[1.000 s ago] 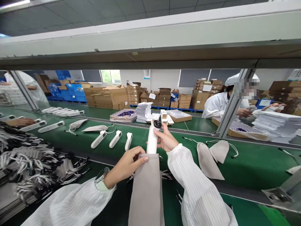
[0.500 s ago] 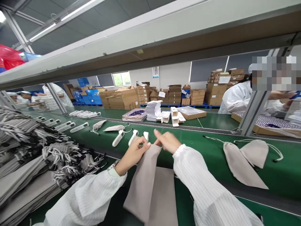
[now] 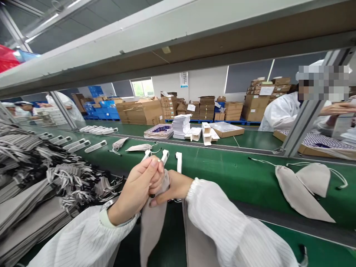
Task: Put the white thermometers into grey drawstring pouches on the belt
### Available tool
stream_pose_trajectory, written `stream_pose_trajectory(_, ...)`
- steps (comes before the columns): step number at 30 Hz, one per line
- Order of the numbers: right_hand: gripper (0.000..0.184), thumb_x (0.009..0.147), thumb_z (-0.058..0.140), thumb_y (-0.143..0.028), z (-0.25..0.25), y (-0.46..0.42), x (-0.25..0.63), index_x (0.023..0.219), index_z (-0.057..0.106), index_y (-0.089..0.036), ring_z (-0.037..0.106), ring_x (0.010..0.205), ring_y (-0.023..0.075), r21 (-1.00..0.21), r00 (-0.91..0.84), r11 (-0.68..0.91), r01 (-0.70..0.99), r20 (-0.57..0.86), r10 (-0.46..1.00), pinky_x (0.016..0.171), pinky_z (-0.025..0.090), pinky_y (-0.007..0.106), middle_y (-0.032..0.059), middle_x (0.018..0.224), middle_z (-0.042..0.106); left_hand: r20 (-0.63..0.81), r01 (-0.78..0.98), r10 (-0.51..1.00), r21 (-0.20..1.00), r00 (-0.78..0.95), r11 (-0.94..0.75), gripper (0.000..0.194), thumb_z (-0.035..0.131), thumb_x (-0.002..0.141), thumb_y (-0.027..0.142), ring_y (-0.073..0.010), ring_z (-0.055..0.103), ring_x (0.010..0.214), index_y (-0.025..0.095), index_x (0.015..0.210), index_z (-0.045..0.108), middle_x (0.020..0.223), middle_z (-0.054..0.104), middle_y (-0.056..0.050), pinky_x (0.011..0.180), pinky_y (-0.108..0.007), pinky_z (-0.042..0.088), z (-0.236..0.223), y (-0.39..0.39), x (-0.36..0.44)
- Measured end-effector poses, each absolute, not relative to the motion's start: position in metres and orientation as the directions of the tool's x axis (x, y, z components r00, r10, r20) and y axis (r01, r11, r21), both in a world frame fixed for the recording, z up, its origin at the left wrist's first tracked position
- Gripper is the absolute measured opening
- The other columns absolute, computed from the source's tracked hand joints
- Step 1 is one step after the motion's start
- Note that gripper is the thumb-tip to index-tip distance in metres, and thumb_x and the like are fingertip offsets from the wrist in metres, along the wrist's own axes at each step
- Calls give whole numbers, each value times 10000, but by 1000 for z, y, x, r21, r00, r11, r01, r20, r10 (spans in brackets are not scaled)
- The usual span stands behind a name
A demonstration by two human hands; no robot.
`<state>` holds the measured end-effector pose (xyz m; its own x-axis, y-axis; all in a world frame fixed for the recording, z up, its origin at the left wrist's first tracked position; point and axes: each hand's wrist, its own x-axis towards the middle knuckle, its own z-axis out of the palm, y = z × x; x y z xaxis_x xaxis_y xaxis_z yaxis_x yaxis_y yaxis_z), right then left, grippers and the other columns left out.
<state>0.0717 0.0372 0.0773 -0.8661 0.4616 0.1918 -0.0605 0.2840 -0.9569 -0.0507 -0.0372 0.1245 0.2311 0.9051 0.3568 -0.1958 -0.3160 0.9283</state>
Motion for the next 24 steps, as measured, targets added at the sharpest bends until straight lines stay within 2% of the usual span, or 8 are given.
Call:
stream_pose_trajectory(2,254,541,663,-317,75,47,70,716,603,-143,575,758,160,-927,-703,370,-63,304,642,693,456,279,18,751,621,402,-27,877,912,263,-410,240,381,860,354,-58,279,400,180,728,480,476,289,69,389,-165,254,121,-40,-46)
stream_pose_trajectory(4,281,630,574,-372,74,67,93,802,588,-150,578,770,168,-911,-244,395,118,360,901,682,461,280,39,809,618,434,190,812,825,390,-532,196,386,864,310,-85,424,514,190,816,533,568,443,40,500,-191,360,112,-41,-40)
stream_pose_trajectory(6,375,691,483,-409,72,89,130,956,537,-149,562,864,201,-903,283,268,334,368,886,712,454,306,87,946,591,406,371,717,652,566,-662,180,389,865,244,-123,510,724,195,886,562,763,552,4,683,-227,408,92,-39,-33)
stream_pose_trajectory(8,469,685,472,-431,69,105,168,1055,480,-143,517,968,259,-861,512,40,508,339,789,771,423,364,141,1044,546,346,499,648,430,679,-752,199,411,852,206,-165,482,953,194,1002,541,1009,548,-36,835,-280,375,63,-32,-24)
stream_pose_trajectory(12,496,583,596,-390,46,115,203,987,536,-108,498,964,368,-622,542,-330,710,183,820,767,376,475,225,983,549,280,656,646,69,710,-751,495,475,824,316,-255,302,1180,121,1250,315,1295,346,-126,922,-389,309,7,-20,-15)
stream_pose_trajectory(16,510,631,582,-288,22,117,180,1098,485,-109,367,1107,384,-557,438,-264,787,203,876,851,260,542,244,1151,438,260,635,593,-118,762,-764,343,409,840,174,-256,312,1171,69,1166,402,1277,364,-144,919,-362,300,1,-25,-19)
stream_pose_trajectory(21,482,645,594,-391,3,121,122,1094,510,-238,503,983,239,-620,99,19,785,156,983,858,343,374,76,967,576,183,618,598,-85,781,-781,220,473,646,5,-227,459,929,111,835,511,974,516,-107,768,-315,382,24,-31,-22)
stream_pose_trajectory(24,601,532,703,-297,-12,122,104,1099,511,-249,477,1022,270,-698,42,58,714,125,991,881,323,400,73,947,585,252,704,677,-27,692,-710,359,442,623,-27,-203,450,850,114,953,457,921,488,-84,717,-301,389,24,-25,-21)
